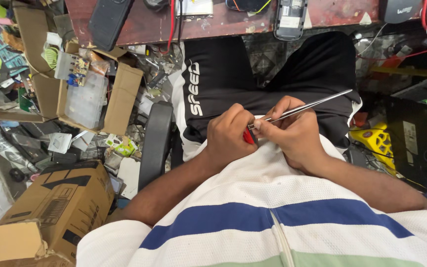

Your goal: The person sits in a chair and files the edge of a small red object held against their lap using a long metal file, repeatedly stroking the file along one edge. They briefly set the object down to handle multimeter test leads on the desk, then resume filing the same edge for the rest of the clip.

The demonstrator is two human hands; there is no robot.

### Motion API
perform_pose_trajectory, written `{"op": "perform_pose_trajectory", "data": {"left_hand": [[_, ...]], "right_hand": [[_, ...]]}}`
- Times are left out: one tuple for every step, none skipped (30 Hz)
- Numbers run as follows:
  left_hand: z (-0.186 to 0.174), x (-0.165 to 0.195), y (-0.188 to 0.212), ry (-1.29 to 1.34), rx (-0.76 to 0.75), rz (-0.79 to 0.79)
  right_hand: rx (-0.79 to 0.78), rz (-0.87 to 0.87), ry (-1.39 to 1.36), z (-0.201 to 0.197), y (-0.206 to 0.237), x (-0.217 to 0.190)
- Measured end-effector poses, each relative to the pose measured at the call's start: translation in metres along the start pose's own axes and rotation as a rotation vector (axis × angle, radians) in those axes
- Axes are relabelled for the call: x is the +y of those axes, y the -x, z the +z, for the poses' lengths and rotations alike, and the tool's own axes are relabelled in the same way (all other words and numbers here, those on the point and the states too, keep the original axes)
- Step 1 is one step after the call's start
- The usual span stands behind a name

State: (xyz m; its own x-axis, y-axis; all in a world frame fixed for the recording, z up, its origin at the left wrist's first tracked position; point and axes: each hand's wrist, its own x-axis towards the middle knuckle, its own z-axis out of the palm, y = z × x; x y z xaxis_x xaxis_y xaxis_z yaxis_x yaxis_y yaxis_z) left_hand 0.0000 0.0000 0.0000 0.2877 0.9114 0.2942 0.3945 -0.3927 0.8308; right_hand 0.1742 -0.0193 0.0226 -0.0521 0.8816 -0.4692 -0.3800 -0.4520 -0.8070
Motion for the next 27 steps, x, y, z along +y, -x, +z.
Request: {"op": "perform_pose_trajectory", "data": {"left_hand": [[0.0, 0.001, 0.0, -0.002, 0.001, -0.004], [0.0, 0.001, 0.0, 0.0, -0.006, -0.001], [0.0, 0.001, 0.0, 0.004, -0.013, 0.001], [0.0, 0.001, 0.0, 0.008, -0.019, 0.003], [0.0, 0.002, 0.001, 0.009, -0.017, 0.001], [-0.001, 0.002, 0.001, 0.009, -0.015, 0.0], [-0.001, 0.002, 0.002, 0.008, -0.013, 0.0], [0.0, 0.002, 0.002, 0.008, -0.016, -0.001], [0.001, 0.001, 0.002, 0.007, -0.018, -0.002], [0.001, 0.0, 0.002, 0.003, -0.02, -0.004], [0.001, -0.001, 0.002, 0.008, -0.018, -0.002], [0.001, -0.001, 0.002, 0.013, -0.015, 0.0], [0.001, -0.002, 0.003, 0.018, -0.014, 0.003], [0.001, -0.002, 0.003, 0.016, -0.013, -0.003], [0.001, -0.001, 0.004, 0.015, -0.012, -0.008], [0.001, -0.001, 0.005, 0.015, -0.01, -0.014], [0.001, 0.0, 0.005, 0.016, -0.009, -0.018], [0.001, 0.0, 0.005, 0.016, -0.008, -0.022], [0.001, 0.0, 0.005, 0.016, -0.006, -0.025], [0.009, 0.001, -0.009, 0.016, -0.008, -0.027], [0.015, 0.004, -0.004, 0.016, -0.009, -0.036], [0.015, 0.005, -0.004, 0.018, -0.014, -0.041], [0.016, 0.006, -0.004, 0.014, -0.006, -0.044], [0.018, 0.007, -0.004, 0.011, 0.003, -0.047], [0.018, 0.007, -0.005, 0.004, 0.012, -0.048], [0.017, 0.007, -0.006, 0.006, 0.009, -0.05], [0.017, 0.008, -0.007, 0.01, 0.004, -0.051]], "right_hand": [[0.005, 0.002, 0.005, 0.0, 0.001, 0.0], [0.004, 0.001, 0.005, 0.0, 0.001, 0.0], [0.005, 0.0, 0.006, 0.0, 0.001, 0.0], [0.005, 0.0, 0.007, -0.001, 0.001, 0.0], [0.008, 0.001, 0.01, -0.001, 0.002, 0.001], [0.011, 0.001, 0.013, 0.0, 0.002, 0.001], [0.013, 0.001, 0.014, 0.0, 0.002, 0.001], [0.014, 0.004, 0.019, 0.0, 0.002, 0.0], [0.012, 0.007, 0.023, 0.0, 0.002, 0.0], [0.009, 0.012, 0.025, 0.0, 0.002, 0.0], [0.011, 0.013, 0.022, 0.001, 0.002, 0.0], [0.013, 0.015, 0.019, 0.001, 0.002, 0.0], [0.016, 0.017, 0.015, 0.002, 0.002, 0.001], [0.017, 0.016, 0.012, 0.002, 0.002, 0.001], [0.019, 0.015, 0.01, 0.001, 0.002, 0.001], [0.02, 0.015, 0.008, 0.001, 0.002, 0.002], [0.023, 0.022, 0.007, 0.0, 0.002, 0.002], [0.026, 0.029, 0.005, 0.0, 0.002, 0.003], [0.029, 0.035, 0.004, -0.001, 0.002, 0.003], [0.026, 0.033, 0.005, -0.01, -0.007, -0.007], [0.021, 0.038, 0.008, -0.017, -0.003, -0.004], [0.021, 0.041, 0.009, -0.018, -0.003, -0.003], [0.027, 0.041, 0.012, -0.018, -0.002, -0.003], [0.032, 0.042, 0.016, -0.02, -0.002, -0.003], [0.036, 0.04, 0.018, -0.02, -0.003, -0.003], [0.03, 0.041, 0.025, -0.02, -0.004, -0.003], [0.027, 0.041, 0.033, -0.021, -0.006, -0.004]]}}
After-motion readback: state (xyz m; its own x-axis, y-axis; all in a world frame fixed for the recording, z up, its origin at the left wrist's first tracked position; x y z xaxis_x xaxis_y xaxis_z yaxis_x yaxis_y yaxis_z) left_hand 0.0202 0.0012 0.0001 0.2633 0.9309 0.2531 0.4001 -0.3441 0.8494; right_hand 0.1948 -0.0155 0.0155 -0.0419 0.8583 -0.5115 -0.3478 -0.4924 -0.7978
